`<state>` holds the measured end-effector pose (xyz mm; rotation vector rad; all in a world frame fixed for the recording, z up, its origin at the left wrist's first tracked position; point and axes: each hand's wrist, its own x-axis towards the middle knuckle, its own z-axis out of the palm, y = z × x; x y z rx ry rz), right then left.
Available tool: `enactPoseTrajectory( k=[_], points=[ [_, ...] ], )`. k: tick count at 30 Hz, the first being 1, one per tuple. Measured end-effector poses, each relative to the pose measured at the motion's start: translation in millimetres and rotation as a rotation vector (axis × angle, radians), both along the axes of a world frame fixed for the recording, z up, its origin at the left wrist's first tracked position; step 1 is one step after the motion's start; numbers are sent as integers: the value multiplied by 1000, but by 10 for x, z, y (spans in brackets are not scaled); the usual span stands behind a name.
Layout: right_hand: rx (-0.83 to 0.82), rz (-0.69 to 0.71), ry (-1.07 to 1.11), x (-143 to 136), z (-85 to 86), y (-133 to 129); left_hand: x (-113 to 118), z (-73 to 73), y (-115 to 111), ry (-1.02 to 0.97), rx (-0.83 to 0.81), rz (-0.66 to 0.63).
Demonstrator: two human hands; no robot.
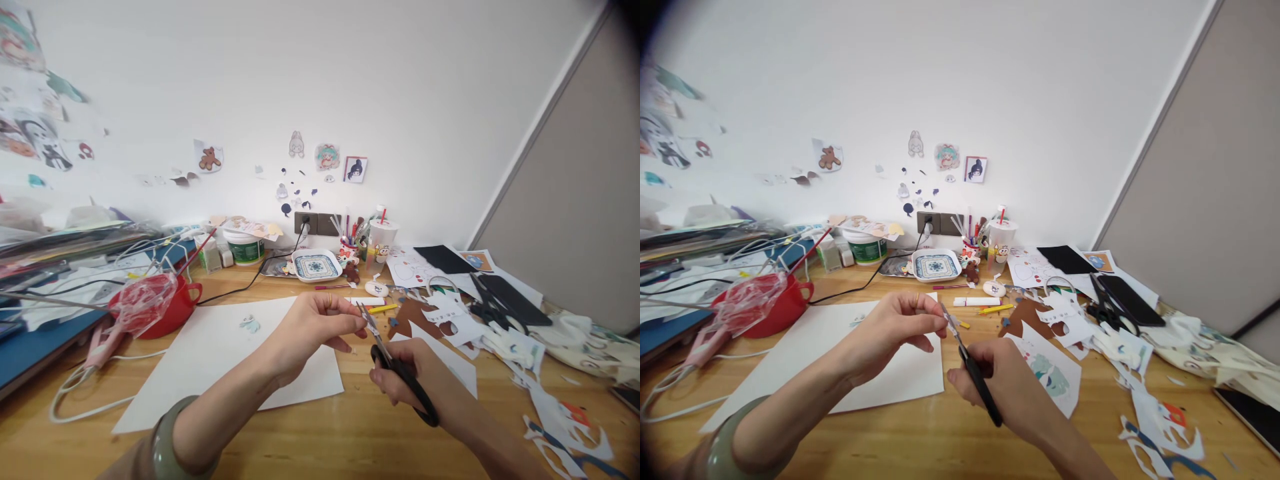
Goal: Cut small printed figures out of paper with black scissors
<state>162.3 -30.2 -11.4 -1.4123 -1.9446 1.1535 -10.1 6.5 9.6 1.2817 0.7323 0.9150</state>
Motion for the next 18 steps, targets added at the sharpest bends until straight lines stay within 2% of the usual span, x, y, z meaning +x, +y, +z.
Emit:
enactPoseTrajectory(
  k=[13,18],
  points=[
    [22,8,10,-12,7,26,19,-15,-16,-2,-16,-14],
    [15,12,20,-11,18,6,5,62,-25,56,-29,-21]
  ],
)
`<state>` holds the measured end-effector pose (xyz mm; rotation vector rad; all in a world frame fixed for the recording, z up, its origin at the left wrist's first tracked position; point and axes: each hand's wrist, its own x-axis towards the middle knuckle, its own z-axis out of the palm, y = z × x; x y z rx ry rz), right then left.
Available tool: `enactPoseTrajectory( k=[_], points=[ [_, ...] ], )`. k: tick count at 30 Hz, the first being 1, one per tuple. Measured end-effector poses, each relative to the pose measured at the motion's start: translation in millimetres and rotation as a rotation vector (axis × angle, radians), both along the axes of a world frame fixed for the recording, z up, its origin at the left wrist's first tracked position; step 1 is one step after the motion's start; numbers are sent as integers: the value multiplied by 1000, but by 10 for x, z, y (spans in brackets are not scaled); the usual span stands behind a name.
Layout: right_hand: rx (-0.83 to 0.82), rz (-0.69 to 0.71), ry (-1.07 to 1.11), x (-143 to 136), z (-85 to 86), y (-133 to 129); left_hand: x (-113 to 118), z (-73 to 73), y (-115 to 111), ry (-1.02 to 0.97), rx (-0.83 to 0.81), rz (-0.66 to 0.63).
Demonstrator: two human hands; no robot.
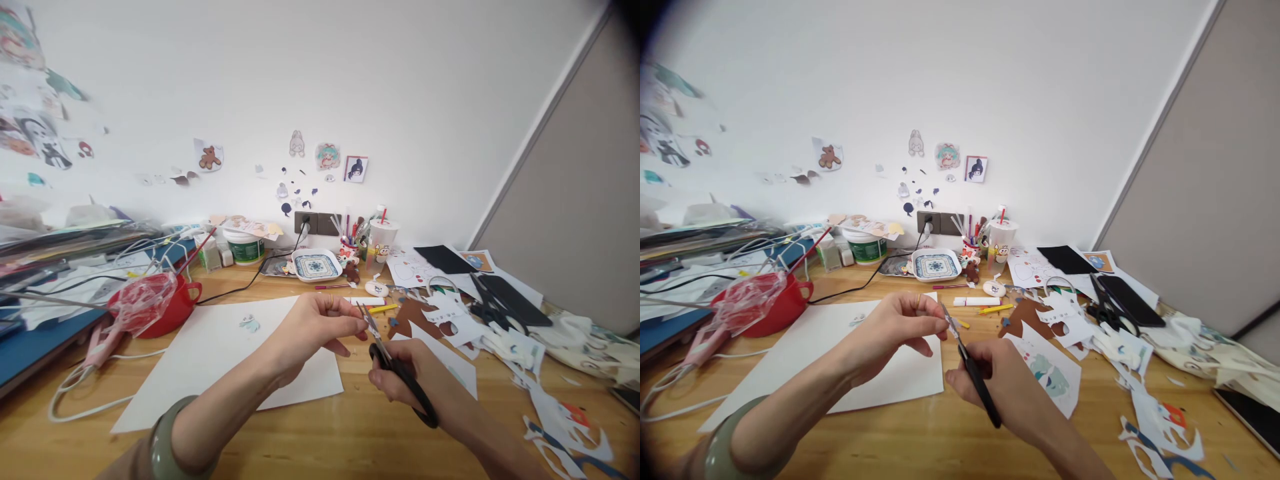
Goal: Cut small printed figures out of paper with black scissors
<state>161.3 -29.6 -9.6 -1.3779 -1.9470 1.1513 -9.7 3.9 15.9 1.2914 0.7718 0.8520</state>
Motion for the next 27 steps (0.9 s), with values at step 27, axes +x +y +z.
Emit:
enactPoseTrajectory(
  k=[27],
  points=[
    [-37,32,63,-8,-29,20,20,49,-71,-23,-39,87]
  ],
)
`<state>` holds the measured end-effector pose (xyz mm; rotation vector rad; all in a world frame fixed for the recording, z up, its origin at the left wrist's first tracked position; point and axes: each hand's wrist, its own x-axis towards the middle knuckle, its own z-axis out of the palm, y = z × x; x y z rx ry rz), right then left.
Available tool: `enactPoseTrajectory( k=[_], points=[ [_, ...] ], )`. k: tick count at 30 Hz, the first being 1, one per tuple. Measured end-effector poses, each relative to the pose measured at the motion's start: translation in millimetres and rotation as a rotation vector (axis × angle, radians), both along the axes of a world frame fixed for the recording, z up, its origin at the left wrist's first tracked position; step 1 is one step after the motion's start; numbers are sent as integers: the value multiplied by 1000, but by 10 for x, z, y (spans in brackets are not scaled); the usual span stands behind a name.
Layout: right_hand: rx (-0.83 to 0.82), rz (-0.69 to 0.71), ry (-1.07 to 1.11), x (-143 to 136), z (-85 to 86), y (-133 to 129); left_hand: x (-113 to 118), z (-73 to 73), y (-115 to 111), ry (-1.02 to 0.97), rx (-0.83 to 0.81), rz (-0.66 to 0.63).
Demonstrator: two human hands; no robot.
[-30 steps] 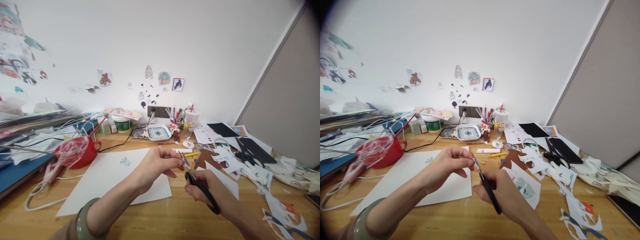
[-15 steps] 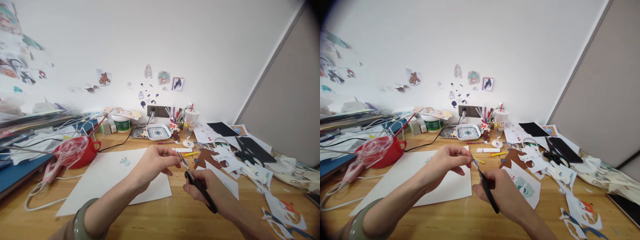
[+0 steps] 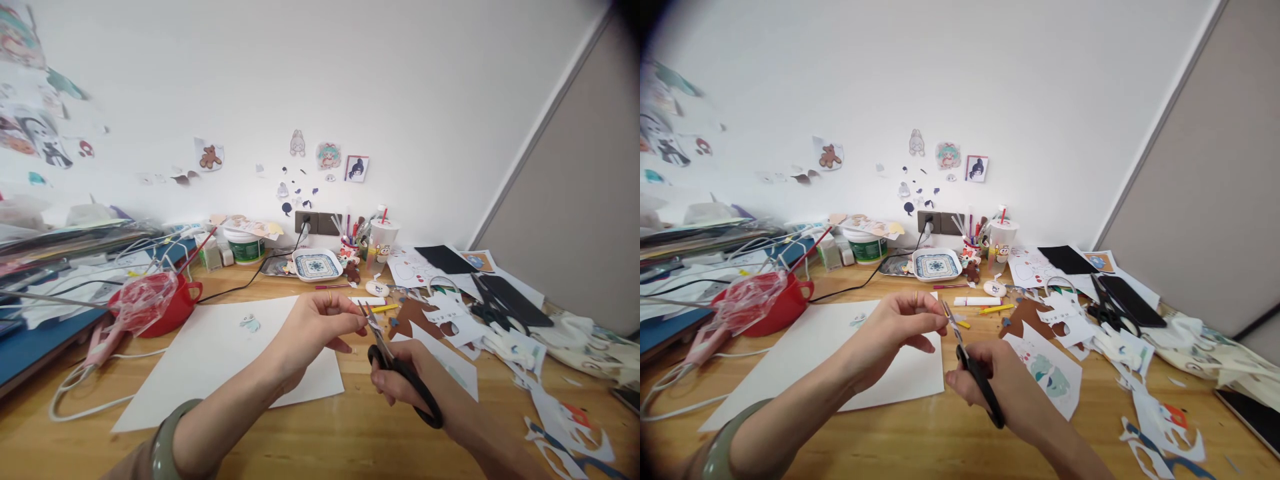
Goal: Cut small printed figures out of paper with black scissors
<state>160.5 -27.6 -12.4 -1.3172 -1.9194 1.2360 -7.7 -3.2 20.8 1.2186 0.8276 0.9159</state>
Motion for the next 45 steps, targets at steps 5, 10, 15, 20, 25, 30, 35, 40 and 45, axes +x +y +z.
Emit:
enactPoseTrajectory(
  k=[5,10,15,20,25,30,35,40,45],
  points=[
    [5,9,12,-18,35,-14,9,-13,-14,-21,-3,-24],
    [14,8,-4,-6,41,-12,12,-10,0,11,-4,-23],
    [6,8,-19,5,36,-13,2,-16,24,29,4,-28],
    [18,0,-44,-3,29,-3,10,-82,47,23,33,-5],
    [25,-18,-46,-3,9,3,17,-97,44,3,34,-3],
    [34,-18,-42,-6,6,2,12,-98,33,-7,42,-12],
    [37,-26,-56,-4,-13,5,10,-101,37,-8,57,-17],
    [36,-40,-65,-4,-21,7,11,-96,43,-7,56,-17],
    [39,-53,-79,-12,-7,0,11,-98,40,-12,58,-19]
  ],
)
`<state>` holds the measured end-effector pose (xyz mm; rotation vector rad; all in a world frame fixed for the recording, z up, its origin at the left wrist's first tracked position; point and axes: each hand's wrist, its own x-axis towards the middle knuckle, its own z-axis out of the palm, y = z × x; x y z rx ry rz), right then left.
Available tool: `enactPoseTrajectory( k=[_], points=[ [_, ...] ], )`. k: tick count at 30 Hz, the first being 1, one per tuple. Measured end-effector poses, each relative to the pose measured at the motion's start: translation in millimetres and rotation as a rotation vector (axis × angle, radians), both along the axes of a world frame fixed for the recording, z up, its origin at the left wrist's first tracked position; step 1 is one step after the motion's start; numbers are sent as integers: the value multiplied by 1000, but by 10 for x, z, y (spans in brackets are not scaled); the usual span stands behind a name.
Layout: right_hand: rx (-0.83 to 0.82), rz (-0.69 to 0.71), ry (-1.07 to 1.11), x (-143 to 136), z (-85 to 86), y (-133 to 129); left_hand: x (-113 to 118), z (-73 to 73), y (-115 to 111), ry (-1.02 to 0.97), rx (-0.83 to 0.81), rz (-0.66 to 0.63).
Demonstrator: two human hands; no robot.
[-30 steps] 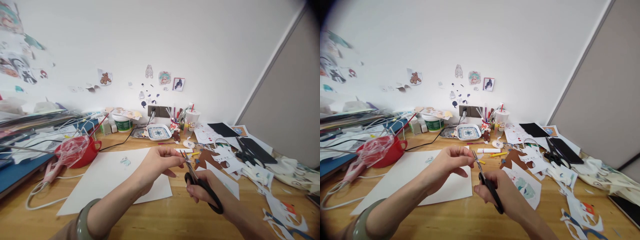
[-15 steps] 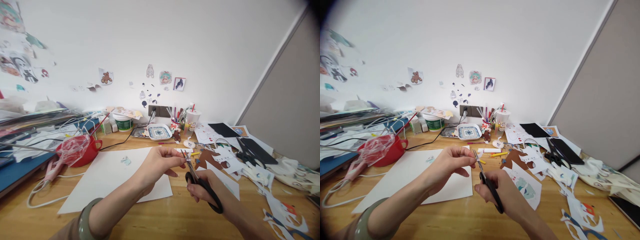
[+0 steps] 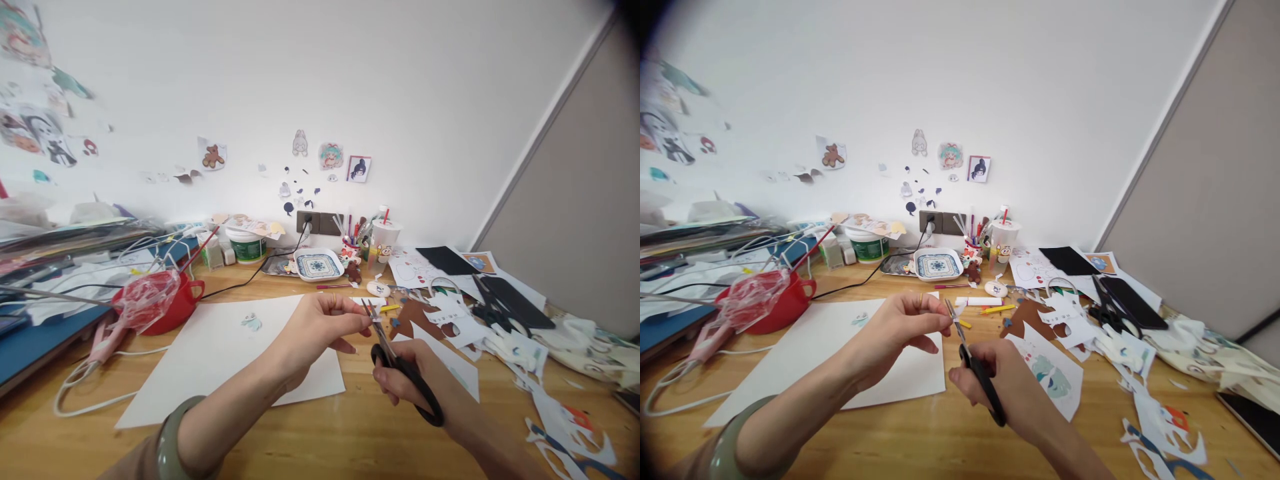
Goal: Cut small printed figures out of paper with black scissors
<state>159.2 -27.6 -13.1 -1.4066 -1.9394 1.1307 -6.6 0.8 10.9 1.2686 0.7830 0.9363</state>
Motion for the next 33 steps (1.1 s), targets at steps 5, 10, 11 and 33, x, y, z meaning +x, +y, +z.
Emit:
enactPoseTrajectory(
  k=[5,10,11,33],
  points=[
    [-5,-7,-13,5,0,-5,-2,-1,9,6,2,-4],
    [7,0,-28,4,25,-14,-5,5,11,11,5,-6],
    [4,2,-26,5,26,-16,-6,6,10,12,4,-7],
    [-13,-13,-53,16,15,-17,-29,26,33,26,-10,-32]
  ],
)
